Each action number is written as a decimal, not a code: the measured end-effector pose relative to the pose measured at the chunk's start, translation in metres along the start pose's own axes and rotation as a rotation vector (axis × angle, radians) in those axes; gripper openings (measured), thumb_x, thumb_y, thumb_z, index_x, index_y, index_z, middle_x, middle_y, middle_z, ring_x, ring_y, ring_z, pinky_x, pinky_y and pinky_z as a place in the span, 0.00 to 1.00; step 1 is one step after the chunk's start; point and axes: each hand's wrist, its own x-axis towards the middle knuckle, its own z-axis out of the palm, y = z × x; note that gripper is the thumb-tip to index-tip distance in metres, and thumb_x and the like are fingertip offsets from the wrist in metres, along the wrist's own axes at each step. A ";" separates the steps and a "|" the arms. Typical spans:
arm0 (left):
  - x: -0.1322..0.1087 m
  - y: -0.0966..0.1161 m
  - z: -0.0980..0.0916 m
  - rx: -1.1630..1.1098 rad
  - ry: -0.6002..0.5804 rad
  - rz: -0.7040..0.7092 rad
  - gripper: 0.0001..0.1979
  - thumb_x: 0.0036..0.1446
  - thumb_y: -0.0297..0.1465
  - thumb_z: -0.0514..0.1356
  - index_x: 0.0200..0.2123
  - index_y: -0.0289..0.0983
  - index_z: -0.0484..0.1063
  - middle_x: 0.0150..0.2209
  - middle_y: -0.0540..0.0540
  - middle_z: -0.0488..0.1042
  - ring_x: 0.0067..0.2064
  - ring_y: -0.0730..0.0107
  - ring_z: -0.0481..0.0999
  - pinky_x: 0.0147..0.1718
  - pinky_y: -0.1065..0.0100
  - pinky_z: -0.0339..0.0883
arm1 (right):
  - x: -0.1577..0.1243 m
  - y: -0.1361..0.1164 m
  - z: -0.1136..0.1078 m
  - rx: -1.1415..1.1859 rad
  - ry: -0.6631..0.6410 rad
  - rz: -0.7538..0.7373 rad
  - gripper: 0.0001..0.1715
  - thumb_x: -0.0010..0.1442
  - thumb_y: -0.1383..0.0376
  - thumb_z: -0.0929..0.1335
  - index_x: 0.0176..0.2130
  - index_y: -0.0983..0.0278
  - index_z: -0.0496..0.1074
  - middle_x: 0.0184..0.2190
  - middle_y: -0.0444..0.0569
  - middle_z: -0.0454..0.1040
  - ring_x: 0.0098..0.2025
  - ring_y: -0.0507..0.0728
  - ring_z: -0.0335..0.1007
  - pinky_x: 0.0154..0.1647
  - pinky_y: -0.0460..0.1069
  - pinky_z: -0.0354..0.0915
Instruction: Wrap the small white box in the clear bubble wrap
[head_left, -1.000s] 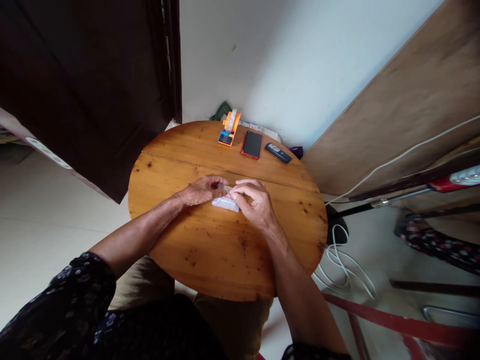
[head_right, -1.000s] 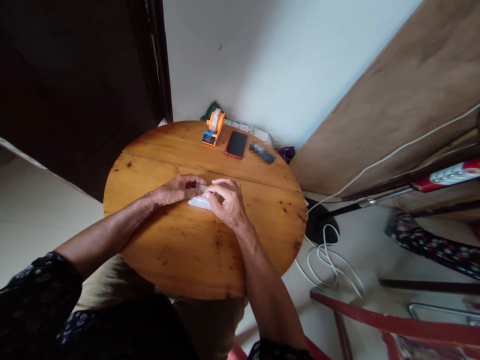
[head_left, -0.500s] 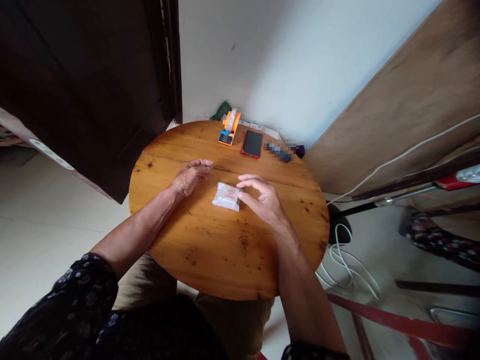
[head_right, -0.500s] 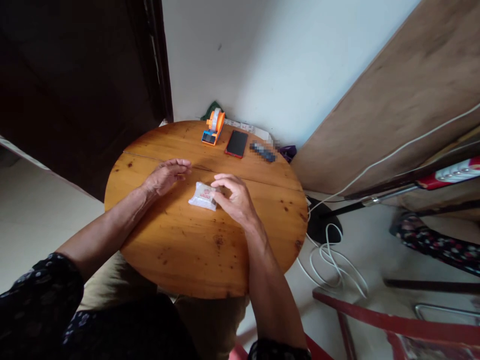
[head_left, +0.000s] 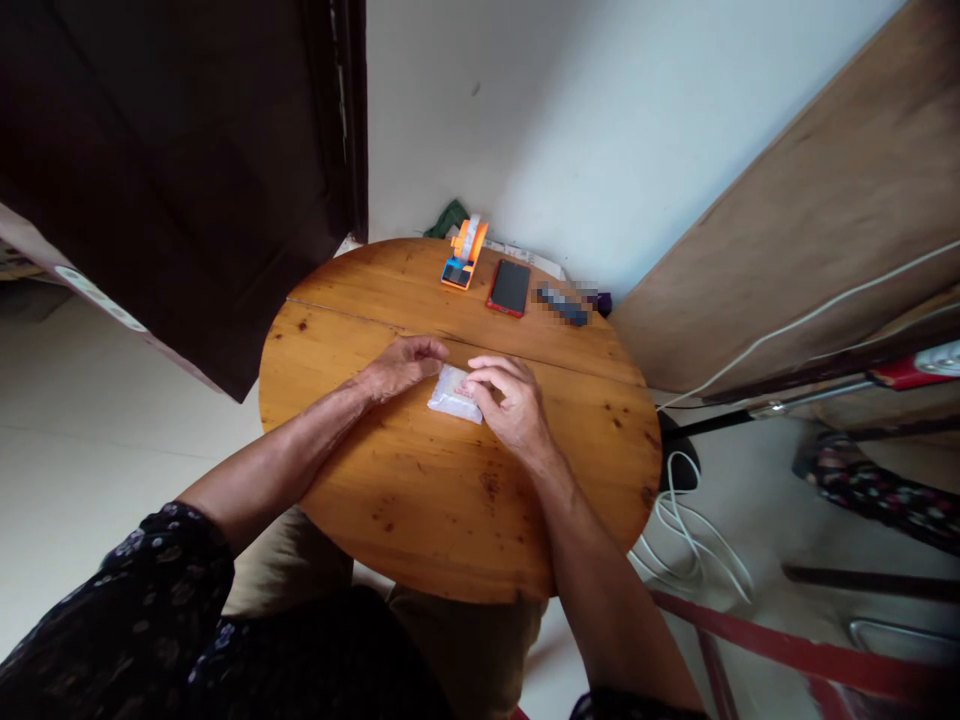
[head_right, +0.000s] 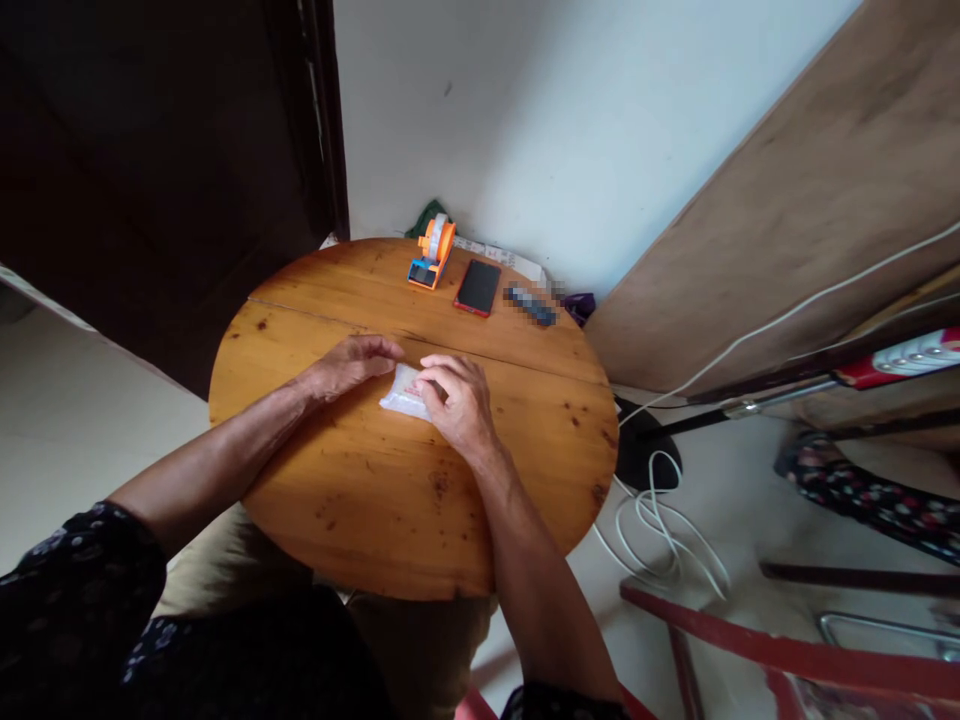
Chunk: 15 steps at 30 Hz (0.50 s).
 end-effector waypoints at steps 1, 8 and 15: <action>0.000 -0.001 0.000 0.015 -0.029 0.013 0.15 0.49 0.33 0.64 0.41 0.34 0.77 0.36 0.48 0.77 0.37 0.69 0.74 0.43 0.65 0.67 | 0.000 0.000 0.001 0.022 0.011 0.016 0.08 0.63 0.65 0.69 0.32 0.57 0.77 0.43 0.48 0.82 0.46 0.61 0.78 0.52 0.59 0.69; -0.001 -0.007 0.008 0.206 -0.124 0.121 0.32 0.51 0.43 0.69 0.57 0.36 0.73 0.51 0.39 0.76 0.49 0.58 0.76 0.49 0.58 0.70 | 0.001 0.000 0.001 0.166 0.065 0.154 0.07 0.63 0.65 0.67 0.33 0.58 0.75 0.42 0.49 0.82 0.47 0.59 0.78 0.53 0.57 0.70; -0.006 -0.017 0.019 0.176 -0.213 0.177 0.42 0.51 0.46 0.70 0.66 0.39 0.63 0.47 0.42 0.76 0.44 0.63 0.74 0.45 0.60 0.71 | 0.004 -0.001 -0.004 0.244 0.128 0.218 0.07 0.64 0.61 0.67 0.34 0.59 0.74 0.44 0.50 0.82 0.47 0.59 0.78 0.54 0.57 0.71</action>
